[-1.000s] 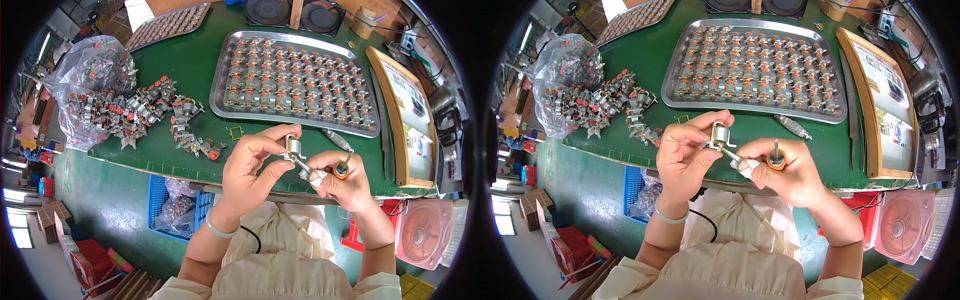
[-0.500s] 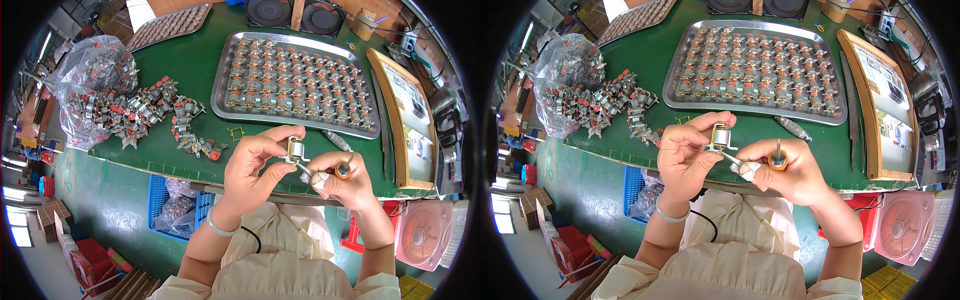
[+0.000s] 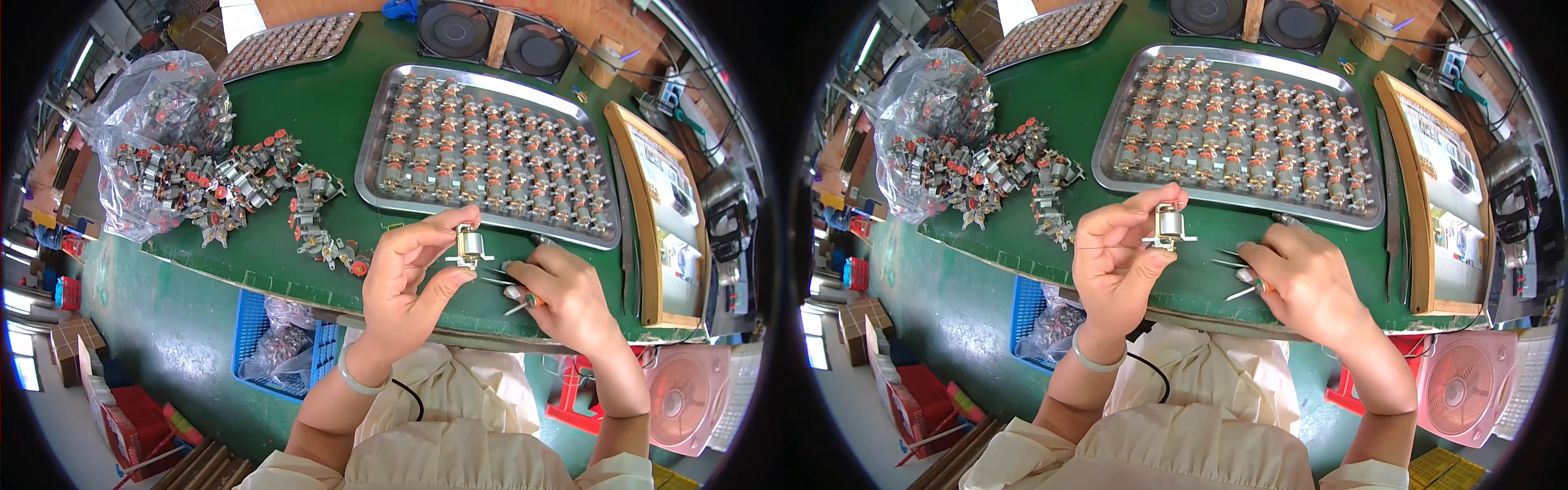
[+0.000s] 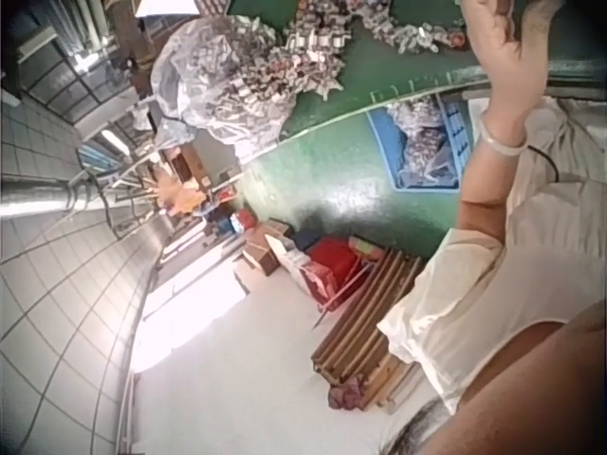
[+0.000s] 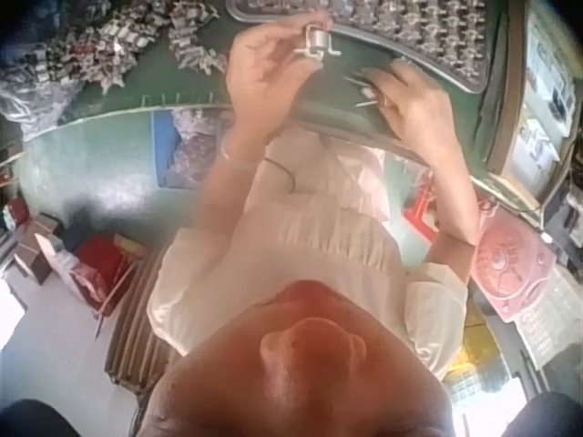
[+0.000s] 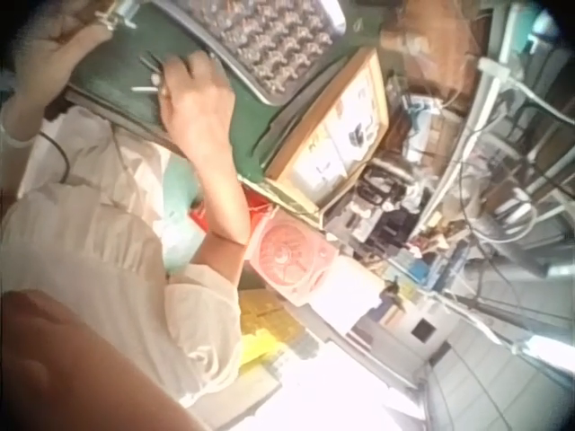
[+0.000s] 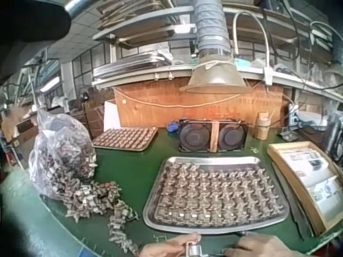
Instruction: Assembling small electronic components using a screwdriver and tweezers at a workbench.
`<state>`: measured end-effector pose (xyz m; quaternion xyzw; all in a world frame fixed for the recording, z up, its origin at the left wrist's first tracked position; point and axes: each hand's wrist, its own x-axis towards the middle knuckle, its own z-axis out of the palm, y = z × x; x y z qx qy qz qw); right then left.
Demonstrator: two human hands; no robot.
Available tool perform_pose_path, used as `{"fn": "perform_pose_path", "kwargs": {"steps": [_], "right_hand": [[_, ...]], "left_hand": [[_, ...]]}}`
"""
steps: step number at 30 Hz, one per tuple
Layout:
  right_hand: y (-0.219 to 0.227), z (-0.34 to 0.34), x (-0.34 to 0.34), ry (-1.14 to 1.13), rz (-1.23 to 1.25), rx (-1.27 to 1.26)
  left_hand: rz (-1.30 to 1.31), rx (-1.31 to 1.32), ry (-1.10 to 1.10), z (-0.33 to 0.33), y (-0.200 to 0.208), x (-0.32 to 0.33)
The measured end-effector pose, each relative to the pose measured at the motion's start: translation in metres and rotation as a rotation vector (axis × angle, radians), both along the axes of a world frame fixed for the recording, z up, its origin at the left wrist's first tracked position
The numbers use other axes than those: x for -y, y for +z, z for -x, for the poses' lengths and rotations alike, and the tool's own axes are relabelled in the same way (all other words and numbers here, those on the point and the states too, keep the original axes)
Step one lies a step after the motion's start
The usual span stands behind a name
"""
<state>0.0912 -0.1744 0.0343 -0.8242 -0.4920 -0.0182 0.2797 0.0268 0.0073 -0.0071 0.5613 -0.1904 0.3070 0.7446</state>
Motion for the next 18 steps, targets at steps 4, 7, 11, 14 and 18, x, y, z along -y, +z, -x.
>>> {"fn": "perform_pose_path", "kwargs": {"steps": [4, 7, 11, 14, 18], "right_hand": [[0.019, 0.003, -0.009, -0.08, -0.019, -0.018], [0.033, 0.005, -0.026, 0.018, -0.157, -0.172], [0.039, -0.014, -0.043, 0.102, -0.108, -0.055], [0.039, -0.047, -0.059, 0.224, -0.063, -0.025], [0.027, -0.118, -0.077, 0.122, -0.04, 0.17]], "left_hand": [[0.023, -0.05, 0.001, -0.001, 0.001, 0.005], [-0.029, -0.041, 0.024, -0.002, 0.0, 0.004], [0.05, -0.033, 0.016, -0.002, 0.001, 0.003], [0.213, -0.284, 0.08, -0.003, 0.005, 0.002], [0.11, -0.308, 0.099, -0.004, 0.003, -0.001]]}}
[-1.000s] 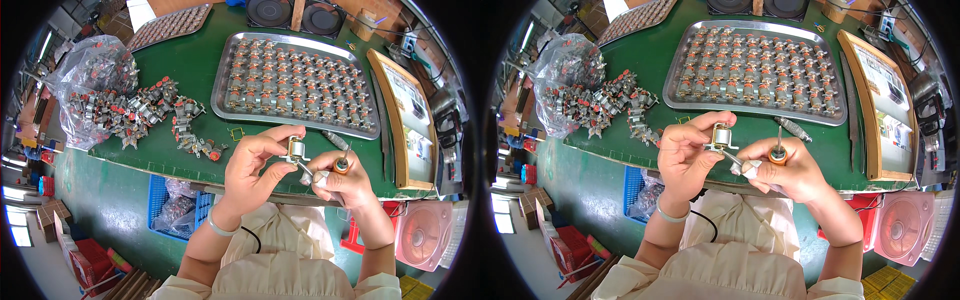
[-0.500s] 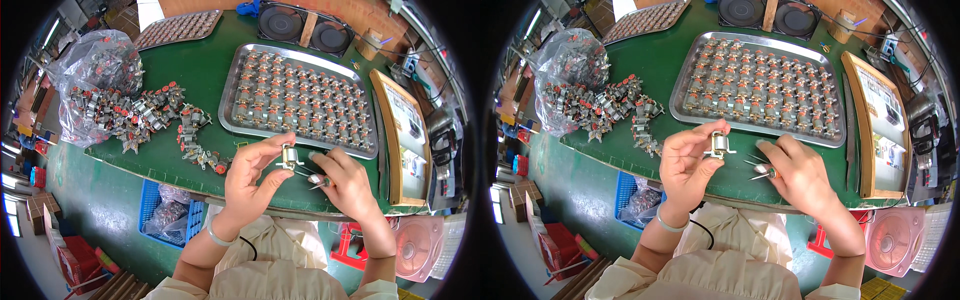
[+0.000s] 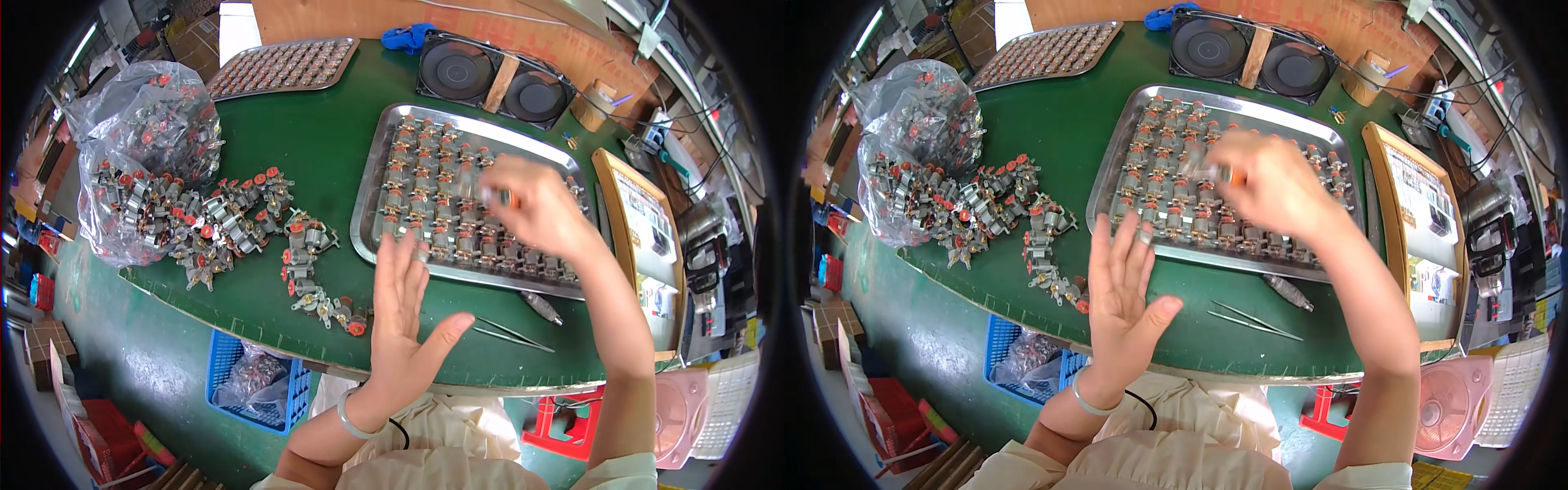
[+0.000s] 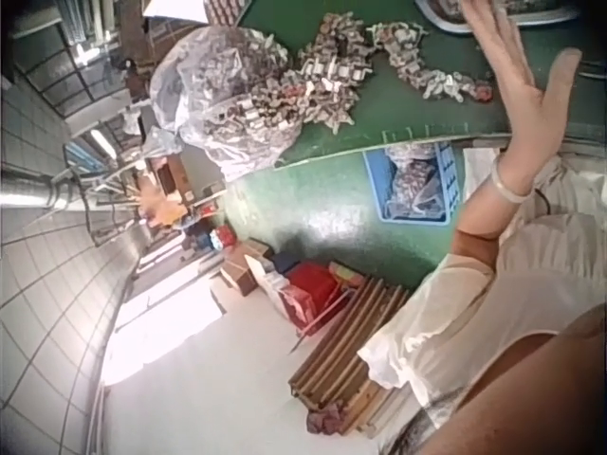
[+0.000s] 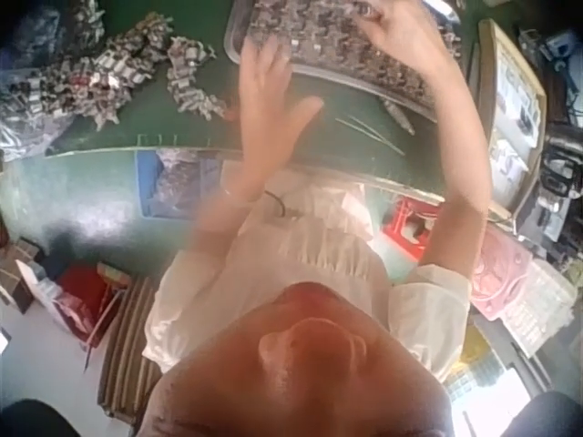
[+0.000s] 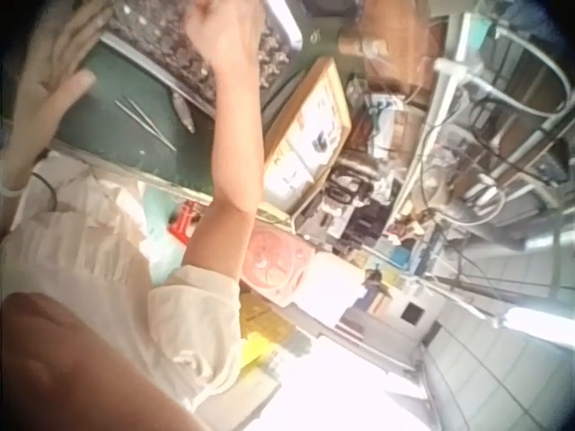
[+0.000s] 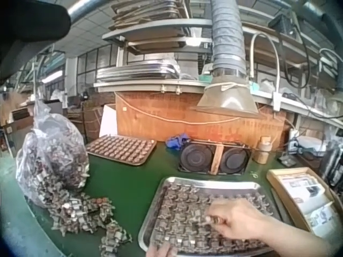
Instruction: Assembling small electronic components using a screwdriver and tweezers at a workbench.
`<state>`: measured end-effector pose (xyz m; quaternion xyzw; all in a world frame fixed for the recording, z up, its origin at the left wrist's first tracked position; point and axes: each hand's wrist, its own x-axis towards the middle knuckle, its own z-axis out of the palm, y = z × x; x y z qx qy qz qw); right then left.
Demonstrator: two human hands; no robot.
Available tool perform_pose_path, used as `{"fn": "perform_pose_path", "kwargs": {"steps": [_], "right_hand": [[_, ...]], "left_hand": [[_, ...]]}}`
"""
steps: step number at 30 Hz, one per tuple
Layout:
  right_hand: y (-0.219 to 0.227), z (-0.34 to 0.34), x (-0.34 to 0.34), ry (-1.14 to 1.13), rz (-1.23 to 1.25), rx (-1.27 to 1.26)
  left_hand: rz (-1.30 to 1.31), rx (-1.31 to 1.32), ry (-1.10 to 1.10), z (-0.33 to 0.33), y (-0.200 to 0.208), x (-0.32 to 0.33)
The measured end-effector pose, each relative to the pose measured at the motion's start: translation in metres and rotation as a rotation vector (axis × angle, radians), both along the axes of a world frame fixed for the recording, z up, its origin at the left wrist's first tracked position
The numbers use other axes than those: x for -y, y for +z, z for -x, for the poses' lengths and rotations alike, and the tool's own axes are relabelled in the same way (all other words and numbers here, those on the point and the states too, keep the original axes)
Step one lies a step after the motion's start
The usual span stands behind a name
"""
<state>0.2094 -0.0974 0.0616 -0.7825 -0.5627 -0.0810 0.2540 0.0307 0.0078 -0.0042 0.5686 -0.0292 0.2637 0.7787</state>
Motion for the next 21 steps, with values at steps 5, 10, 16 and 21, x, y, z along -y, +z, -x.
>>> {"fn": "perform_pose_path", "kwargs": {"steps": [5, 10, 16, 21], "right_hand": [[-0.019, -0.085, -0.003, -0.287, 0.089, 0.108], [-0.03, -0.106, -0.017, -0.345, 0.18, 0.015], [-0.027, -0.11, -0.023, -0.378, 0.29, -0.002], [-0.016, -0.095, -0.02, -0.345, 0.116, 0.022]], "left_hand": [[-0.085, -0.02, -0.024, 0.003, 0.003, 0.003], [-0.233, 0.0, -0.051, 0.009, 0.0, -0.003], [-0.456, 0.018, -0.072, 0.015, 0.013, -0.008], [-0.767, 0.143, 0.068, 0.037, 0.024, -0.046]]}}
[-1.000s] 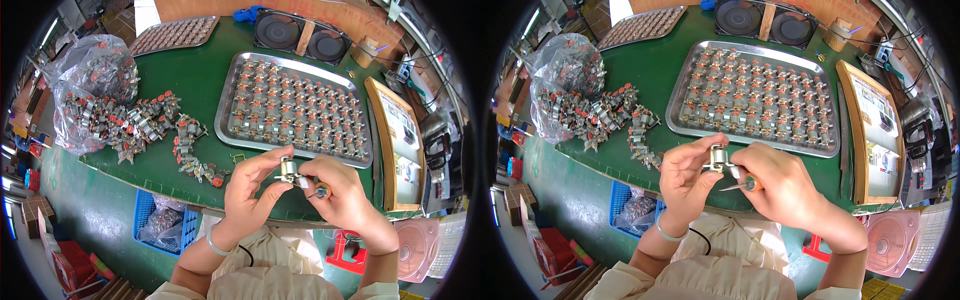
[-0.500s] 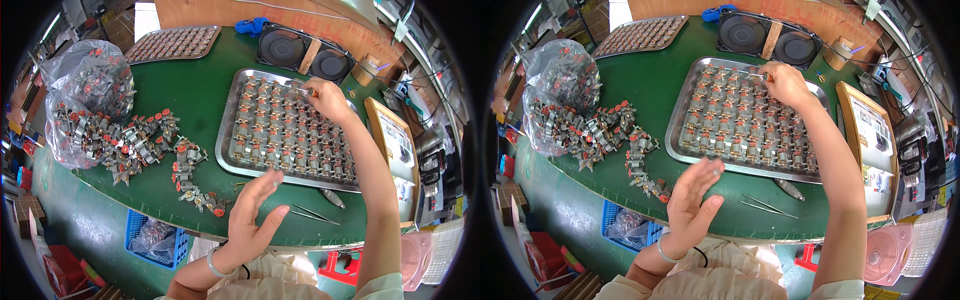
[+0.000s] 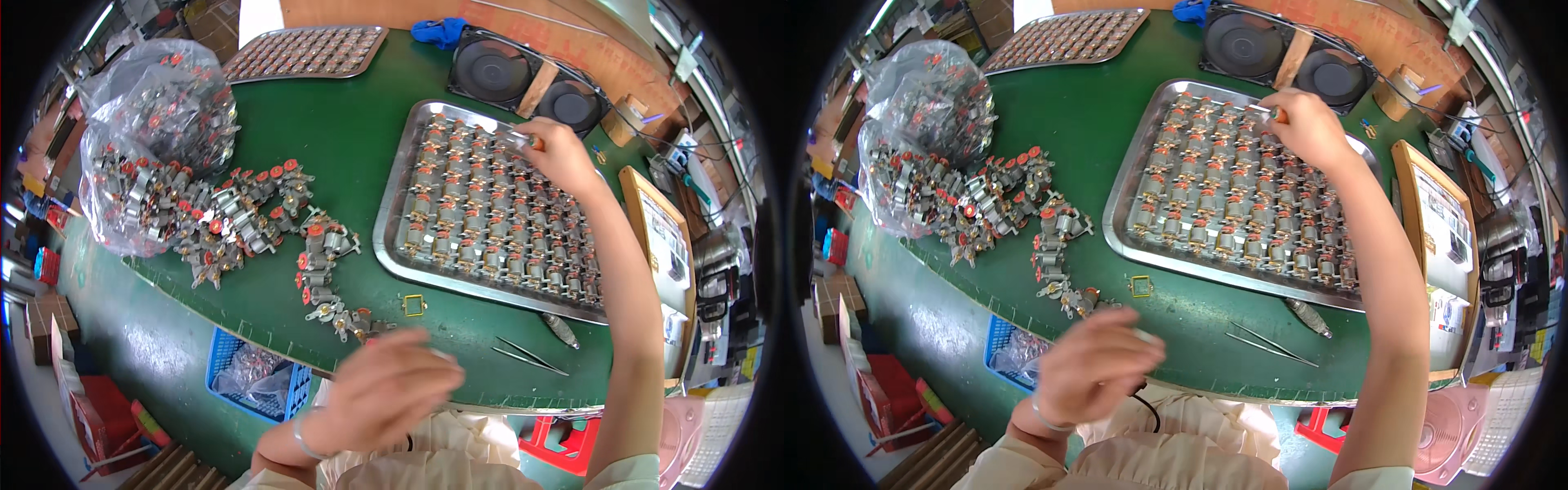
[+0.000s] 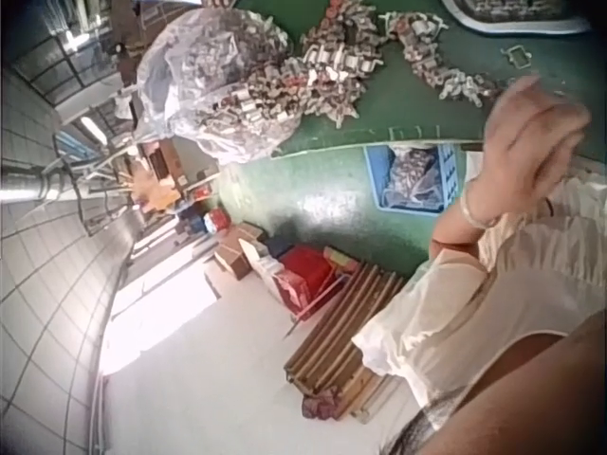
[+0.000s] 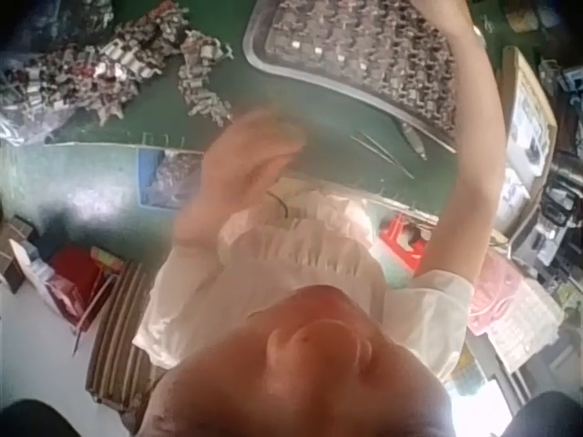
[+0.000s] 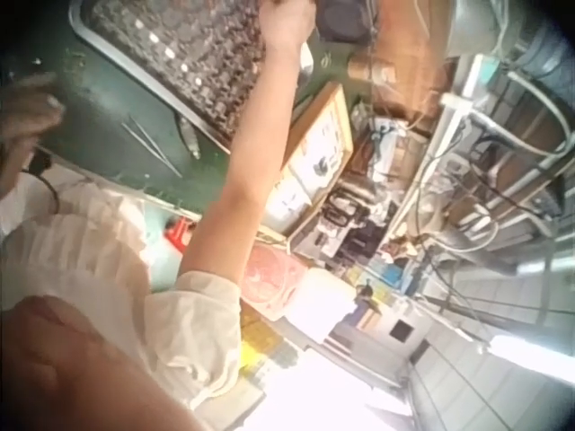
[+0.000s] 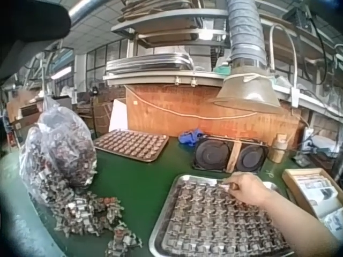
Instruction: Assembling small electronic components using a screwdriver and tweezers at a workbench.
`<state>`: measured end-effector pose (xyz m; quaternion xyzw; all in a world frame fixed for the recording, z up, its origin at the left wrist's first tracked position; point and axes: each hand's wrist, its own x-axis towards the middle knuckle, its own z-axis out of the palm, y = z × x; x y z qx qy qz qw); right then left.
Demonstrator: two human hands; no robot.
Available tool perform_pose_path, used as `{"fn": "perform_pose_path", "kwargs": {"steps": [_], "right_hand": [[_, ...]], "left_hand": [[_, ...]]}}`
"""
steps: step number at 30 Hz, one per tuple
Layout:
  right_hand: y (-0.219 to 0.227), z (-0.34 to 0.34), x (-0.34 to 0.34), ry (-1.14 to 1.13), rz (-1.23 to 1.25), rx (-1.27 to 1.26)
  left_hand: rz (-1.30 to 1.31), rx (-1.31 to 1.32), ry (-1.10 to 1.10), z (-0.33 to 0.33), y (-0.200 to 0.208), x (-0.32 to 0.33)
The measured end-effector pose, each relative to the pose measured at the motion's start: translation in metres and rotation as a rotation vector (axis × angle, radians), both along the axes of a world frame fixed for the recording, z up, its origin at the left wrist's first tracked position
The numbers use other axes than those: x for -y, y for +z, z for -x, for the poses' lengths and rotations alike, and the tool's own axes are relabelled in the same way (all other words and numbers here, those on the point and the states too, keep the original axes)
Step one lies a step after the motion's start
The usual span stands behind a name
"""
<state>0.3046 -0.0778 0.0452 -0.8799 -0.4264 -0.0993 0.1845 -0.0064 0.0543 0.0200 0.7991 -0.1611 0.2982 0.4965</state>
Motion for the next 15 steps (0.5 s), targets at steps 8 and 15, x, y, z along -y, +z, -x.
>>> {"fn": "perform_pose_path", "kwargs": {"steps": [8, 15], "right_hand": [[0.032, 0.181, -0.035, 0.385, 0.058, -0.576], [0.01, 0.211, -0.054, 0.394, 0.221, -0.476]], "left_hand": [[-0.381, -0.251, 0.338, 0.022, -0.009, -0.064], [-0.331, -0.184, 0.324, 0.018, -0.016, -0.062]]}}
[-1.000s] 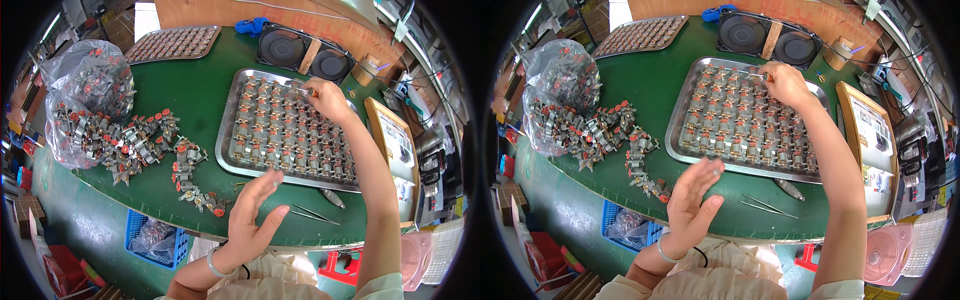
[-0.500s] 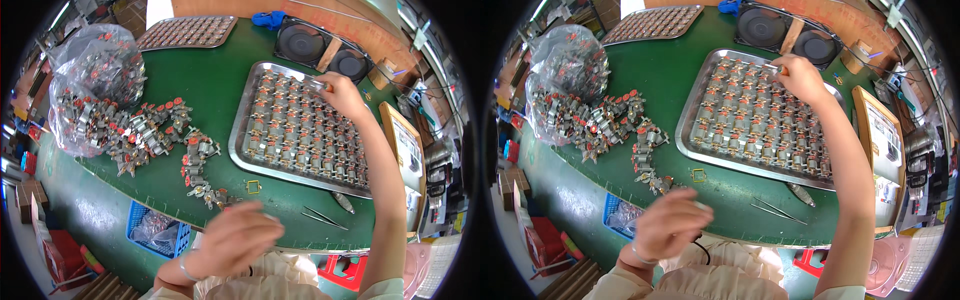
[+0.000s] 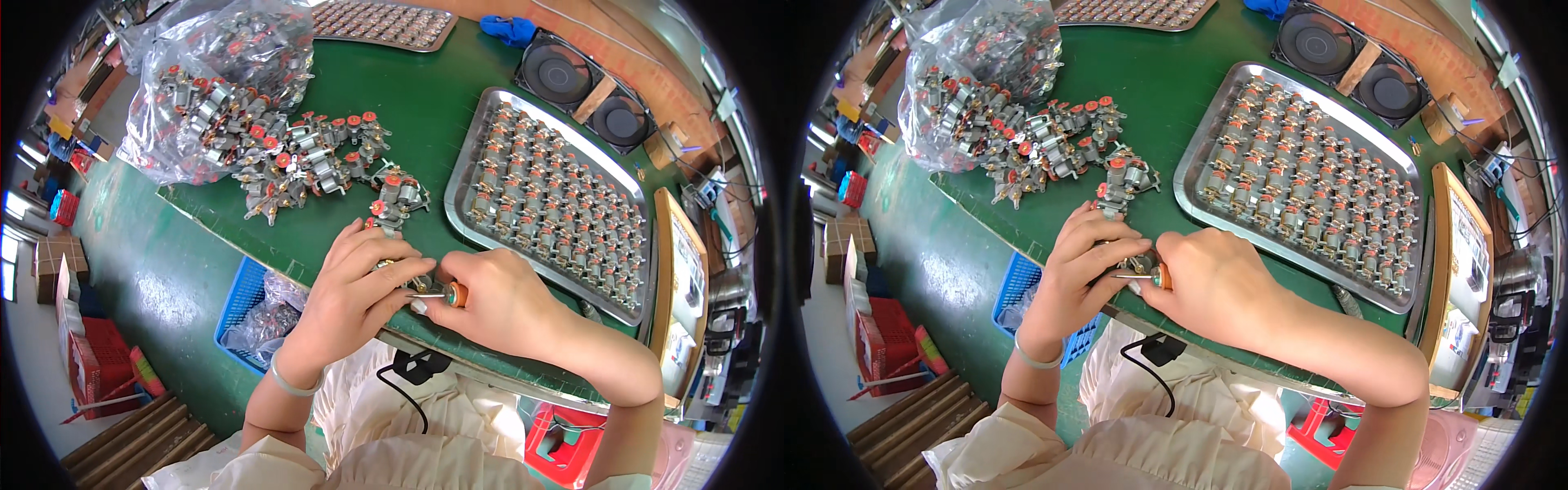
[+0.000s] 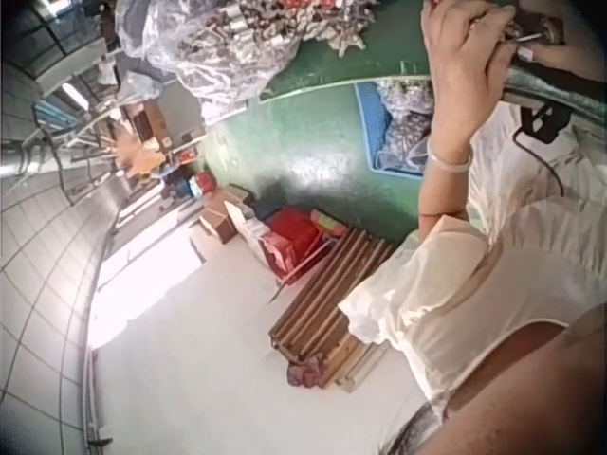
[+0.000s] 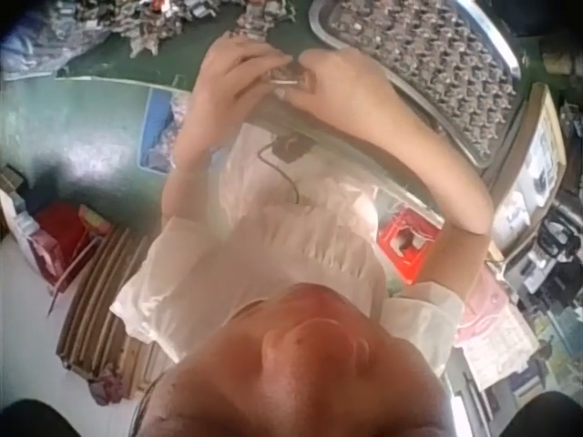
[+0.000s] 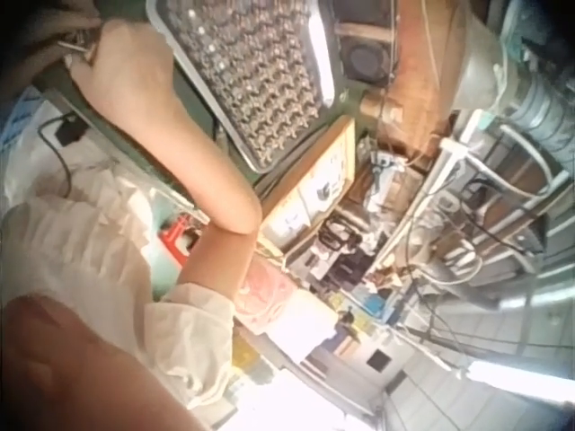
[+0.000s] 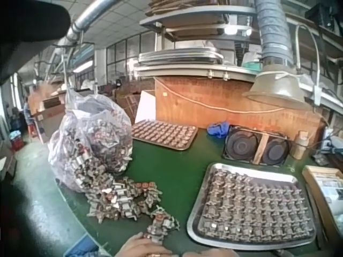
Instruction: Assembling small electronic components using a screwdriver and tweezers at a workbench.
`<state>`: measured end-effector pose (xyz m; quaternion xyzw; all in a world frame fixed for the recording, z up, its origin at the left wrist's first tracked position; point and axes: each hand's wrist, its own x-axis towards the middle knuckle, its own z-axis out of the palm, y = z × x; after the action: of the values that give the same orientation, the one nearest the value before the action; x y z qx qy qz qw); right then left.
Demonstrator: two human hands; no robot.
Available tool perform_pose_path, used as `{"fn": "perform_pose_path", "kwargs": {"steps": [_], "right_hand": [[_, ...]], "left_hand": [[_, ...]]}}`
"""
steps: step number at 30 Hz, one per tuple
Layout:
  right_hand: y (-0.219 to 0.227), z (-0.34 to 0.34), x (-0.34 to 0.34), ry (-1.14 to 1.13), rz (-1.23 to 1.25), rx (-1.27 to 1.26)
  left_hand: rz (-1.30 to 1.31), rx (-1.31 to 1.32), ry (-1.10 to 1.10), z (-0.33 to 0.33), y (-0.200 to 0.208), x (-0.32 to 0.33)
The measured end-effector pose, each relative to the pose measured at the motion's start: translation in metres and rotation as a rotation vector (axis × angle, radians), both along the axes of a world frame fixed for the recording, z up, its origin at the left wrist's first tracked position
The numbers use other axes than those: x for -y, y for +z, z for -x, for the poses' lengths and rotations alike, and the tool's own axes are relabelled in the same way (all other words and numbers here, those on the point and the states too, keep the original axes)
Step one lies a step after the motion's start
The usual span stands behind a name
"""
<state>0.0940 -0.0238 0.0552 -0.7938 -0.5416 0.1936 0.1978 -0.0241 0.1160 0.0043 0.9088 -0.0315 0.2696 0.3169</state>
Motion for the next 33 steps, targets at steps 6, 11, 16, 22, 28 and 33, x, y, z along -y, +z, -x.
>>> {"fn": "perform_pose_path", "kwargs": {"steps": [6, 11, 16, 22, 28, 33], "right_hand": [[-0.005, -0.003, 0.007, 0.037, -0.086, -0.101], [0.012, 0.003, 0.022, 0.065, -0.045, -0.19], [0.01, 0.02, 0.027, -0.06, -0.438, -0.715], [-0.005, 0.026, 0.022, -0.069, -0.624, -0.409], [0.011, 0.022, 0.03, -0.025, -0.656, -0.093], [0.012, 0.024, 0.035, 0.049, -0.667, 0.342]], "left_hand": [[-0.028, -0.019, 0.013, 0.006, 0.0, -0.001], [-0.04, -0.024, 0.022, 0.008, 0.002, -0.001], [0.198, 0.214, -0.082, 0.007, 0.006, 0.007], [1.249, 0.288, -0.301, 0.006, 0.007, 0.046], [0.984, 0.18, -0.19, 0.011, 0.0, 0.047], [0.802, 0.077, -0.151, 0.011, 0.007, 0.044]]}}
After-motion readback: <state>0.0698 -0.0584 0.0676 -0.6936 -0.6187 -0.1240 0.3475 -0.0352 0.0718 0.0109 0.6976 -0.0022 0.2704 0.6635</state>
